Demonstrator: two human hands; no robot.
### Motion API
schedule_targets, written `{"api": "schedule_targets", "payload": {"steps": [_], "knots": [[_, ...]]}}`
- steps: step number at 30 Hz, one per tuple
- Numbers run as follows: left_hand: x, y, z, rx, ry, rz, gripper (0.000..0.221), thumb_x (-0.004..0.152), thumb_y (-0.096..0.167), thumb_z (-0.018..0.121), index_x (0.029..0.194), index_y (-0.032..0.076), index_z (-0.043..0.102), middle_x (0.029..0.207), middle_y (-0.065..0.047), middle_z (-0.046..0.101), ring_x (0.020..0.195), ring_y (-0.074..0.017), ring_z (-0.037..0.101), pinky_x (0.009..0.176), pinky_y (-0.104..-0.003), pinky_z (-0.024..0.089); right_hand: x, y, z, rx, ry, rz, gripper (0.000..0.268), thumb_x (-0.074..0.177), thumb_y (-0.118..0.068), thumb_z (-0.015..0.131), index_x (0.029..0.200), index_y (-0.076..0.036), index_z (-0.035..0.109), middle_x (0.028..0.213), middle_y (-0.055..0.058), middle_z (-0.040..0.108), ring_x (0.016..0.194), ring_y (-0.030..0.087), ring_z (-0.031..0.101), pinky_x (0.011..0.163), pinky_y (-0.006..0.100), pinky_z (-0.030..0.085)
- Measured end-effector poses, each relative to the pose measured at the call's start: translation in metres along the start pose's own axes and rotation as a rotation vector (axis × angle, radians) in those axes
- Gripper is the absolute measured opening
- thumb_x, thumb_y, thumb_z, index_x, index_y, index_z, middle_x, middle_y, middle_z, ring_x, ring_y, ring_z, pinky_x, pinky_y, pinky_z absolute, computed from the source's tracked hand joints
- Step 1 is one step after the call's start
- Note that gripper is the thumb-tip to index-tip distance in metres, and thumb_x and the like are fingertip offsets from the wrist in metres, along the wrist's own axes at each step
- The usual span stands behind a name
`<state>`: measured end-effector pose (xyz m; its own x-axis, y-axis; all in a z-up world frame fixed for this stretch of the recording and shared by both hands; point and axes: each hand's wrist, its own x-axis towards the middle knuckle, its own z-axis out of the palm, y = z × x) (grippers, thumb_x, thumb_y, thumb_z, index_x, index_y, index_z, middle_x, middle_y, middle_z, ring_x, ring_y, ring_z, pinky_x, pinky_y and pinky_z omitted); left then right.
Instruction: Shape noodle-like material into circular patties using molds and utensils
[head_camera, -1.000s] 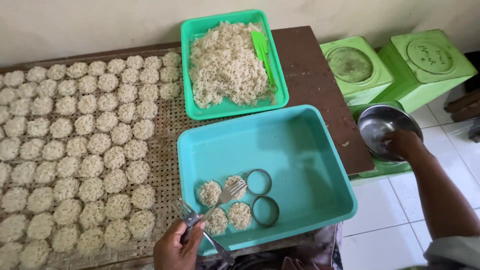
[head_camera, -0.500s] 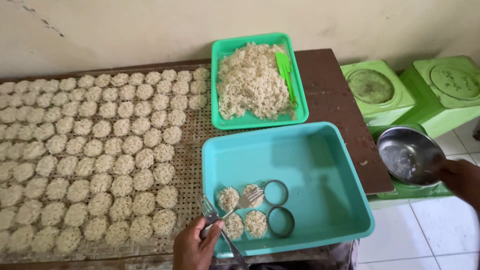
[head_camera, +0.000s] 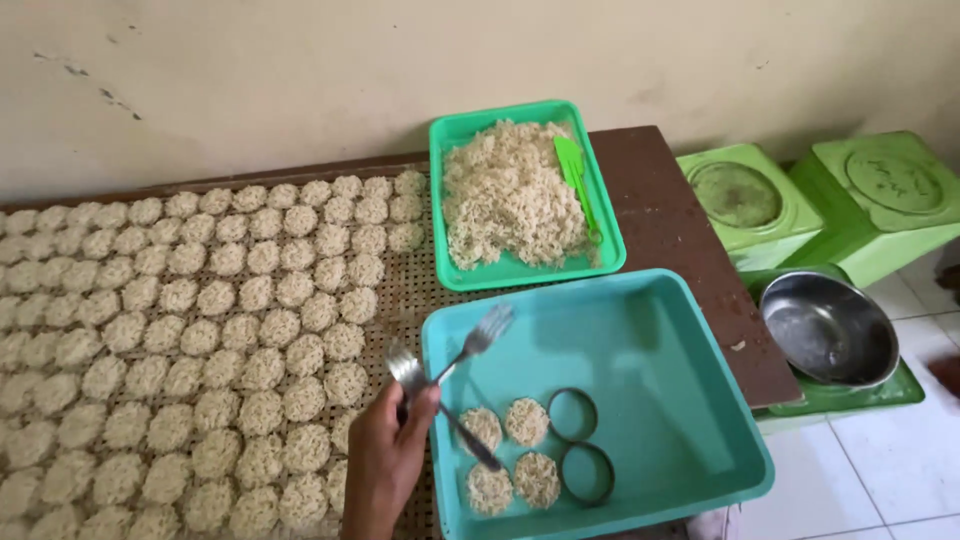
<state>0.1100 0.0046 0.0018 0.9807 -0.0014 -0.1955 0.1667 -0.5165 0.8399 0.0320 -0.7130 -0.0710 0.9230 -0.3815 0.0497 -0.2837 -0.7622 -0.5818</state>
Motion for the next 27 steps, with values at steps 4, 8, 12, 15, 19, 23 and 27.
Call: {"api": "schedule_targets", "payload": {"steps": [4, 8, 12, 15, 19, 23, 27], "knots": [[0.052, 0.026, 0.012, 0.001, -0.026, 0.178, 0.039, 0.099, 0.043, 0.05, 0.112, 0.012, 0.068, 0.059, 0.008, 0.043, 0.042, -0.006, 0.035, 0.032, -0.025, 0.028, 0.032, -0.243, 0.051, 0.067, -0.052, -0.1, 0.028, 0.094, -0.007, 0.071, 0.118, 0.007, 0.073, 0.102, 0.019, 0.076, 0.084, 0.03, 0.07, 0.077, 0.041, 0.057], [0.09, 0.042, 0.027, -0.11, 0.025, 0.138, 0.041, 0.097, 0.044, 0.048, 0.103, 0.007, 0.066, 0.103, -0.013, 0.078, 0.098, -0.0392, 0.071, 0.089, -0.052, 0.051, 0.09, -0.383, 0.128, -0.45, -0.154, -0.566, 0.037, 0.098, -0.013, 0.065, 0.134, -0.003, 0.065, 0.122, 0.024, 0.069, 0.116, 0.044, 0.067, 0.098, 0.057, 0.058], [0.118, 0.052, 0.032, -0.046, 0.046, 0.123, 0.04, 0.099, 0.043, 0.043, 0.102, 0.006, 0.06, 0.101, -0.008, 0.08, 0.103, -0.0367, 0.07, 0.088, -0.053, 0.05, 0.181, -0.347, 0.227, -0.378, -0.248, -0.255, 0.043, 0.098, -0.031, 0.062, 0.139, -0.028, 0.051, 0.129, 0.019, 0.069, 0.119, 0.047, 0.065, 0.099, 0.063, 0.053], [0.148, 0.034, 0.047, 0.001, 0.044, 0.076, 0.042, 0.102, 0.044, 0.043, 0.1, 0.006, 0.059, 0.101, -0.012, 0.079, 0.107, -0.042, 0.069, 0.088, -0.055, 0.05, 0.207, -0.337, 0.254, -0.448, -0.272, -0.368, 0.045, 0.094, -0.018, 0.063, 0.135, -0.014, 0.045, 0.111, 0.028, 0.071, 0.108, 0.052, 0.069, 0.092, 0.062, 0.056], [0.175, 0.02, 0.07, -0.008, 0.001, 0.048, 0.041, 0.105, 0.046, 0.04, 0.108, 0.01, 0.061, 0.106, -0.01, 0.077, 0.105, -0.0388, 0.069, 0.087, -0.052, 0.052, 0.219, -0.333, 0.272, -0.498, -0.298, -0.307, 0.05, 0.093, -0.027, 0.061, 0.136, -0.016, 0.039, 0.113, 0.026, 0.071, 0.11, 0.052, 0.068, 0.096, 0.065, 0.054], [0.175, 0.036, 0.073, 0.044, -0.028, 0.031, 0.045, 0.102, 0.047, 0.041, 0.108, 0.006, 0.058, 0.115, -0.02, 0.072, 0.115, -0.0464, 0.062, 0.095, -0.06, 0.048, 0.219, -0.335, 0.277, -0.578, -0.268, -0.286, 0.074, 0.09, -0.029, 0.065, 0.154, -0.027, 0.028, 0.119, 0.022, 0.07, 0.116, 0.048, 0.068, 0.096, 0.068, 0.053], [0.164, 0.048, 0.068, 0.098, -0.023, 0.027, 0.048, 0.101, 0.049, 0.039, 0.107, 0.004, 0.056, 0.114, -0.027, 0.07, 0.114, -0.0503, 0.061, 0.098, -0.063, 0.045, 0.201, -0.354, 0.245, -0.449, -0.27, -0.268, 0.094, 0.081, -0.022, 0.069, 0.161, -0.029, 0.021, 0.119, 0.028, 0.068, 0.116, 0.051, 0.065, 0.098, 0.064, 0.053]]}}
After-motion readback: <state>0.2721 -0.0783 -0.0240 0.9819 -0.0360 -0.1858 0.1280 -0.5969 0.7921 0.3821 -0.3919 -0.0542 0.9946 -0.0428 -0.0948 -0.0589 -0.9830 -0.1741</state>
